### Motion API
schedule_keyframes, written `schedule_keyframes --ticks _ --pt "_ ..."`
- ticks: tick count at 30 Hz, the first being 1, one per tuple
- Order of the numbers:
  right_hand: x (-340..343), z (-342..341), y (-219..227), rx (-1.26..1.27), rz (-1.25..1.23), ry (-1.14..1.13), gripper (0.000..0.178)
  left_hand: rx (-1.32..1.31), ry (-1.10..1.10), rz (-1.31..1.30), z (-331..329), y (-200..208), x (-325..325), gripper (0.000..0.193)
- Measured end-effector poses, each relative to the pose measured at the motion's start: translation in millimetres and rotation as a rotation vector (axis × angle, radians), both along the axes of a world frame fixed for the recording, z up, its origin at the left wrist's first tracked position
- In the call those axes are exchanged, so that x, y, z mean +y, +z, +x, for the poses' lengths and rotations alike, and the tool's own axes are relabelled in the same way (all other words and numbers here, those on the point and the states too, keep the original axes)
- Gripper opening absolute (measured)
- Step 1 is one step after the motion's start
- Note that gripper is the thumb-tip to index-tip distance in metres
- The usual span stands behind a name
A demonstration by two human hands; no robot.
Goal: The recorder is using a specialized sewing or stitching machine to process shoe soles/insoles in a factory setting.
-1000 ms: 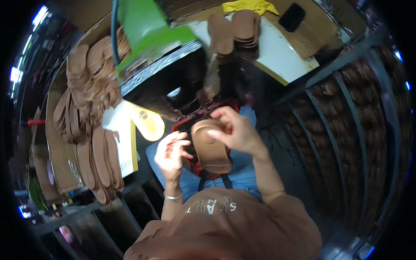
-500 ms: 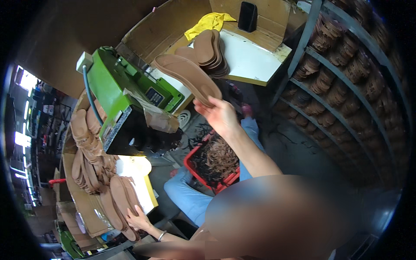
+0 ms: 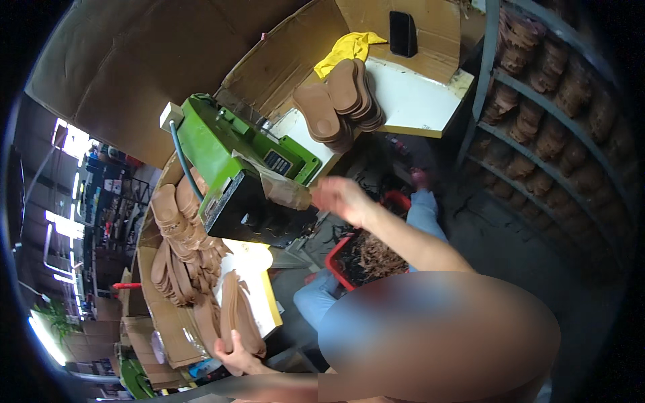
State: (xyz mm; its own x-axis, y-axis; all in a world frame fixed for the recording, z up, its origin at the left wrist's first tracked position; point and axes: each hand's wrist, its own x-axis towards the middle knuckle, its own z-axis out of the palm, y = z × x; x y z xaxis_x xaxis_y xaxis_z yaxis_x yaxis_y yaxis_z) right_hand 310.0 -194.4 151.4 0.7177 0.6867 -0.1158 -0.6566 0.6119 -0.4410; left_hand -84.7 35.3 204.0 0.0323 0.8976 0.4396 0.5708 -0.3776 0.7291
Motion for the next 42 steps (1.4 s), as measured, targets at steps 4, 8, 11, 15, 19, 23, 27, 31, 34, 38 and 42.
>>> schedule_keyframes --ticks 4,8,11,15,19,23,27,31,34,38,42 --pt "-28.2 -76.7 -43.6 -0.125 -0.362 0.299 0.045 -0.208 -0.621 -0.157 47.1 57.4 -52.7 0.073" --pt "-76.0 -118.1 -38.3 -0.139 -0.449 0.317 0.052 -0.307 -1.058 -0.397 115.9 30.2 -96.2 0.083" --pt "-118.9 -135.5 -47.3 -0.131 -0.518 0.279 0.044 -0.802 -1.165 -0.934 167.5 4.1 -139.3 0.078" --pt "-152.3 -171.1 -73.8 -0.222 -0.583 0.204 0.040 -0.433 -1.154 -1.052 210.8 -10.2 -178.9 0.028" --pt "-129.6 -196.6 -61.4 -0.180 -0.521 0.169 0.050 -0.191 -1.048 -0.684 239.6 -4.7 -179.1 0.019" --pt "-135.4 -198.6 -44.0 -0.127 -0.480 0.126 0.054 -0.440 -1.044 -0.604 235.2 -12.7 -180.5 0.017" --pt "-203.1 -166.9 -54.0 -0.152 -0.610 0.166 0.065 -0.670 -0.896 -0.870 223.5 -3.2 -186.4 0.017" --pt "-202.5 -111.5 -1.9 -0.225 -0.622 -0.262 0.050 -0.509 -1.002 -0.902 212.3 -8.5 -167.6 0.032" --pt "-182.3 -63.4 24.9 -0.406 -0.680 -0.292 0.043 -0.332 -1.065 -0.644 207.7 -7.3 -150.2 0.028" --pt "-151.4 -30.4 47.3 -0.476 -0.635 -0.253 0.040 -0.482 -1.040 -0.701 196.7 -5.5 -135.2 0.025" --pt "-120.9 -35.8 53.7 -0.466 -0.593 -0.197 0.039 -0.685 -1.023 -0.868 170.8 -11.5 -118.4 0.031"
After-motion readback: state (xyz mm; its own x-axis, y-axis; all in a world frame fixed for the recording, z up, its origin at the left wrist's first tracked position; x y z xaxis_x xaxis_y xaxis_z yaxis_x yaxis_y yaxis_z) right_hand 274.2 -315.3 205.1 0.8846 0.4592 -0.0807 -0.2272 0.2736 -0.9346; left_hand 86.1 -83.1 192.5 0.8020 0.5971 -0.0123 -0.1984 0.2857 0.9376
